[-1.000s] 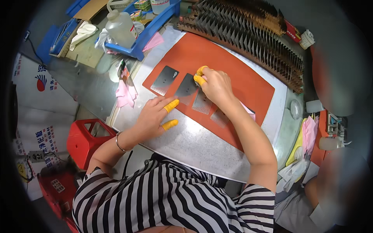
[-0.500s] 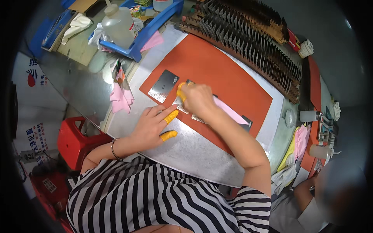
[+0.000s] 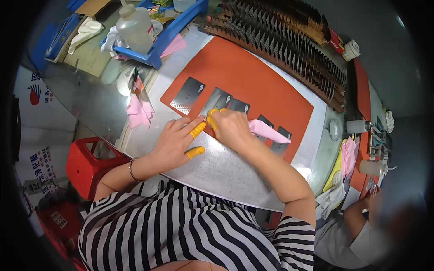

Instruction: Cleaning and inspecting small metal plates with a cloth and solvent in a fabrication environment.

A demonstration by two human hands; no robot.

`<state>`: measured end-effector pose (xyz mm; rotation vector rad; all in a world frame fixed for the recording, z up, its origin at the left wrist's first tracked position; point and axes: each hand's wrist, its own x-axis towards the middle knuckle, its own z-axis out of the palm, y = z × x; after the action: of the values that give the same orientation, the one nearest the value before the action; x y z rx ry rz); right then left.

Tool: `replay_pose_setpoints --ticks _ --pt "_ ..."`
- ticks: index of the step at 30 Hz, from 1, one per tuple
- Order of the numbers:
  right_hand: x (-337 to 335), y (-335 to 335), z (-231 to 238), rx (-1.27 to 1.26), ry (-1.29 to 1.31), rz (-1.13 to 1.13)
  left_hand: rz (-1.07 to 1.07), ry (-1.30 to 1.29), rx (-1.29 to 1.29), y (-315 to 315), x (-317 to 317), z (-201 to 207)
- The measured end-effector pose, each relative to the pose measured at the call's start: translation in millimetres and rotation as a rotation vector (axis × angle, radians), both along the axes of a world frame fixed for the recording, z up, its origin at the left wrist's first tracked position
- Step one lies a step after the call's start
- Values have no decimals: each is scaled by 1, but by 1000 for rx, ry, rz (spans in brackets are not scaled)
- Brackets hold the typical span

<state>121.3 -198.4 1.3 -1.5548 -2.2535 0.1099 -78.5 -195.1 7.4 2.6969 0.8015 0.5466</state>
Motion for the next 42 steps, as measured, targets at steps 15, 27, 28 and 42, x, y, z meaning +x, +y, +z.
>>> replay_pose_setpoints --ticks 15,27,28,42 --pt "-59 60 1 -64 -3 -97 117 -81 43 36 -54 -4" --pt "-51 104 10 6 35 -195 63 -15 51 40 -56 4" --pt "-44 108 8 -26 45 -149 54 -27 49 40 -55 3" --pt "-47 53 5 -59 17 28 76 -32 26 35 -59 -5"
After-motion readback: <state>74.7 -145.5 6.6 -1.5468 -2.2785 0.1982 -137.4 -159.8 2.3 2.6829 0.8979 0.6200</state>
